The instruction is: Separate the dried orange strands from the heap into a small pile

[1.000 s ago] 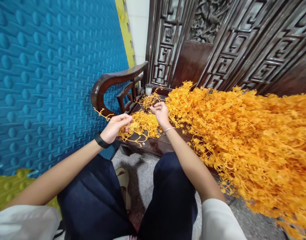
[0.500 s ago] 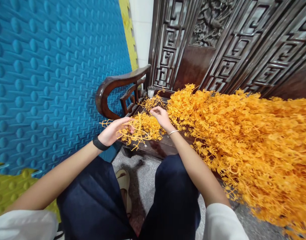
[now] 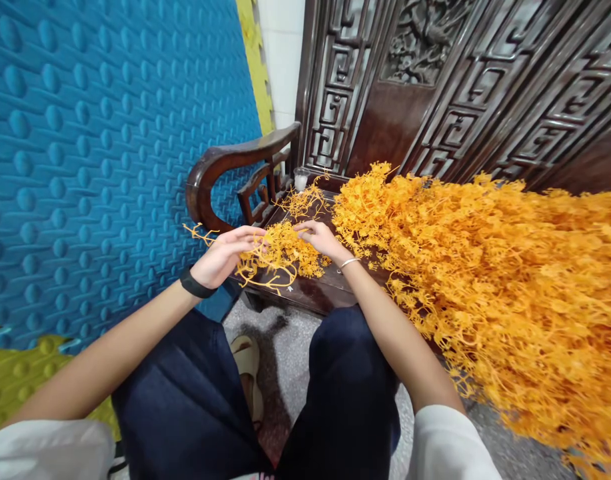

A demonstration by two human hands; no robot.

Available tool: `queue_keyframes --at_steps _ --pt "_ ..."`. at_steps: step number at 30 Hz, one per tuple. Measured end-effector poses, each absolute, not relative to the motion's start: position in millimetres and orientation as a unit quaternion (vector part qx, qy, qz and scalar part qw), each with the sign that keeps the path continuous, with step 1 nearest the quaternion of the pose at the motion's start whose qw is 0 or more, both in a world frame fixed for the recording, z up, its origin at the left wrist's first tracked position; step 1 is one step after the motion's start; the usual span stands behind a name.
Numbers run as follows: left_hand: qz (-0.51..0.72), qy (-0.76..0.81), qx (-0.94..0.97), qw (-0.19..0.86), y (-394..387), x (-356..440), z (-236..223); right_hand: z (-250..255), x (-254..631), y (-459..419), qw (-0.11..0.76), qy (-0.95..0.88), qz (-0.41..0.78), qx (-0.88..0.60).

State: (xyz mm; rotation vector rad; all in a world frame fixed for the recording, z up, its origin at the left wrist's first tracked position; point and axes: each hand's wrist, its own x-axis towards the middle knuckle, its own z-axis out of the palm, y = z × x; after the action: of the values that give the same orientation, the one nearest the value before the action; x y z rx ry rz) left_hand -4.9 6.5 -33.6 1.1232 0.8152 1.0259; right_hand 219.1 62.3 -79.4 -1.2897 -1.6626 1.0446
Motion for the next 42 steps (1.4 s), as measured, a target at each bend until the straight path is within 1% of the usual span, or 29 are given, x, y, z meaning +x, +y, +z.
queue_keyframes --at_steps 4,10,15,17,20,22,23,25,28,31,34,38,42 --pt "0.457 0.347 0.492 0.655 7.5 -5.3 -35.0 -85.9 220.4 67.1 0.374 -0.681 0.390 -0.494" --pt "0.466 0.337 0.490 0.655 8.3 -5.6 -36.8 -88.6 218.8 67.9 0.357 -0.691 0.414 -0.472" --pt "0.455 0.337 0.476 0.673 8.6 -7.2 -36.7 -91.5 216.0 68.5 0.346 -0.671 0.420 -0.503" --pt "0.454 0.342 0.472 0.674 8.9 -7.9 -36.6 -88.9 214.9 67.3 0.361 -0.662 0.412 -0.511" --pt "0.460 0.358 0.475 0.659 8.9 -8.1 -36.2 -74.9 211.6 59.7 0.422 -0.644 0.405 -0.493" --pt "0.463 0.375 0.479 0.645 8.7 -7.6 -35.8 -60.2 207.0 50.0 0.453 -0.634 0.426 -0.460" --pt "0.463 0.380 0.481 0.640 8.6 -7.1 -35.8 -52.6 203.9 44.1 0.455 -0.635 0.443 -0.439" --pt "0.459 0.384 0.485 0.638 8.7 -6.0 -36.3 -39.7 196.4 31.9 0.433 -0.661 0.466 -0.398" --pt "0.460 0.381 0.483 0.641 9.6 -4.5 -37.6 -30.1 185.1 17.5 0.396 -0.716 0.440 -0.369" --pt "0.454 0.375 0.469 0.658 10.0 -4.5 -37.2 -29.2 178.0 11.5 0.424 -0.721 0.399 -0.375" --pt "0.435 0.365 0.476 0.671 8.3 -6.2 -34.2 -29.3 175.4 10.7 0.460 -0.694 0.403 -0.379" --pt "0.437 0.381 0.484 0.655 3.8 -6.6 -30.8 -28.4 172.0 10.2 0.460 -0.674 0.445 -0.369" --pt "0.426 0.416 0.499 0.630 0.1 -4.5 -31.6 -28.3 167.0 7.7 0.453 -0.680 0.456 -0.353"
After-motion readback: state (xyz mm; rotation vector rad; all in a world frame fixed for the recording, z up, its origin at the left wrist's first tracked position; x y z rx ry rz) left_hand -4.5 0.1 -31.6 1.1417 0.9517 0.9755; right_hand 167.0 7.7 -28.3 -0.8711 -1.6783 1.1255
